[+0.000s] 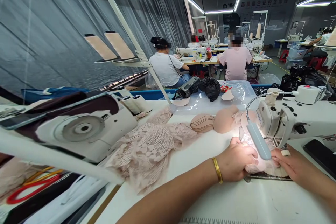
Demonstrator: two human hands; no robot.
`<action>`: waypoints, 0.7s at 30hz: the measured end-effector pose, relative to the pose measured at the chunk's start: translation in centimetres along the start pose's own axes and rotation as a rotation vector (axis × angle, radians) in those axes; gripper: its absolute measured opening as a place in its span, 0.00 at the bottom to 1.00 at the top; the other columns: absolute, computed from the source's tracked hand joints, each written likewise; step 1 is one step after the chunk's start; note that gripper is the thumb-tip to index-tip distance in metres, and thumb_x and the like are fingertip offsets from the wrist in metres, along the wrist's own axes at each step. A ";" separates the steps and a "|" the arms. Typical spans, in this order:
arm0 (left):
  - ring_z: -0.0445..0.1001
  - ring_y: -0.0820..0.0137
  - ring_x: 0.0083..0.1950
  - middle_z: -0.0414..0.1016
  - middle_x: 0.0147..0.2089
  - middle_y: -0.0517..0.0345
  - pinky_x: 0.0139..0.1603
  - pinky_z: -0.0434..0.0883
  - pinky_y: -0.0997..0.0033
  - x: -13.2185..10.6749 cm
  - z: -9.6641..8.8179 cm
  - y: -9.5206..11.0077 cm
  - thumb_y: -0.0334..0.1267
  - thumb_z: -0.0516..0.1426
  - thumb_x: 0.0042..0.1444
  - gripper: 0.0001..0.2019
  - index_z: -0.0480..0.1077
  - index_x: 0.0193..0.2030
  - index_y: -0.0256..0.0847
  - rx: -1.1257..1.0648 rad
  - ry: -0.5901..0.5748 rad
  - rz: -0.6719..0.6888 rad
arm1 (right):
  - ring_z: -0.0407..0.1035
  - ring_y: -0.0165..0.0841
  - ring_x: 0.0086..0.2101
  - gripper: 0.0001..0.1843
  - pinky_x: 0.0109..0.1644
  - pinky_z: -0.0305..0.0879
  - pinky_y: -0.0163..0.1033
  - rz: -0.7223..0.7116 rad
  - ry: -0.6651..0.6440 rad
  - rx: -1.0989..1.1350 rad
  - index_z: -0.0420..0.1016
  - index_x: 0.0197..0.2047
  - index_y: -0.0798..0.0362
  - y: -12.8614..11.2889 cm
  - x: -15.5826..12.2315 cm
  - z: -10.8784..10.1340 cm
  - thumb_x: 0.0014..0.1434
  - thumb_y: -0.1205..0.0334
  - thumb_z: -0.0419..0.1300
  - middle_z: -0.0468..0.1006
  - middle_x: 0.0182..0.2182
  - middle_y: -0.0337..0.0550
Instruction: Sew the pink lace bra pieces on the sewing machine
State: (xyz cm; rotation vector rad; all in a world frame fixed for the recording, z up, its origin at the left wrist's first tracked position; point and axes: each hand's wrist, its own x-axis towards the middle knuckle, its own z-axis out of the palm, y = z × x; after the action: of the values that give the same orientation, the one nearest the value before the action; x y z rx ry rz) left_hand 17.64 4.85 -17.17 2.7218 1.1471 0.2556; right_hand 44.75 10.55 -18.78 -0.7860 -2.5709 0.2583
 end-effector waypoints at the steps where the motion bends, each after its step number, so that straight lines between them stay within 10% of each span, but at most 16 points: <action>1: 0.75 0.61 0.52 0.80 0.54 0.58 0.51 0.58 0.55 0.1 0.1 -0.1 0.28 0.59 0.57 0.09 0.74 0.43 0.44 -0.011 0.011 0.017 | 0.79 0.39 0.38 0.20 0.40 0.77 0.39 0.023 -0.001 0.047 0.81 0.38 0.43 0.0 0.0 0.1 0.74 0.58 0.49 0.84 0.37 0.40; 6: 0.75 0.60 0.55 0.79 0.60 0.62 0.56 0.57 0.50 0.1 0.1 -1.0 0.23 0.58 0.55 0.18 0.76 0.48 0.47 -0.003 0.020 0.066 | 0.77 0.45 0.53 0.18 0.57 0.75 0.51 0.004 -0.036 0.066 0.83 0.53 0.38 0.5 0.0 1.7 0.75 0.52 0.51 0.85 0.52 0.40; 14: 0.75 0.61 0.58 0.79 0.61 0.64 0.61 0.56 0.50 0.3 0.1 -2.5 0.22 0.59 0.54 0.22 0.78 0.51 0.51 0.037 0.047 0.080 | 0.75 0.47 0.54 0.21 0.57 0.76 0.60 -0.034 -0.066 -0.133 0.74 0.66 0.35 3.0 -0.5 3.7 0.73 0.56 0.53 0.82 0.54 0.44; 21: 0.77 0.61 0.50 0.82 0.55 0.58 0.58 0.56 0.50 0.5 0.3 -2.8 0.23 0.59 0.52 0.16 0.79 0.44 0.45 0.057 0.096 0.101 | 0.75 0.50 0.55 0.20 0.58 0.75 0.62 0.022 -0.059 -0.132 0.80 0.60 0.37 3.9 -0.7 4.1 0.71 0.55 0.52 0.83 0.54 0.45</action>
State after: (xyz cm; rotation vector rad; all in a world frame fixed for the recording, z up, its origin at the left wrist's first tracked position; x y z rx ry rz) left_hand 16.14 7.11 -18.03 2.8501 1.0564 0.3766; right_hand 45.29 13.17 -23.89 -0.8671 -2.6576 0.1211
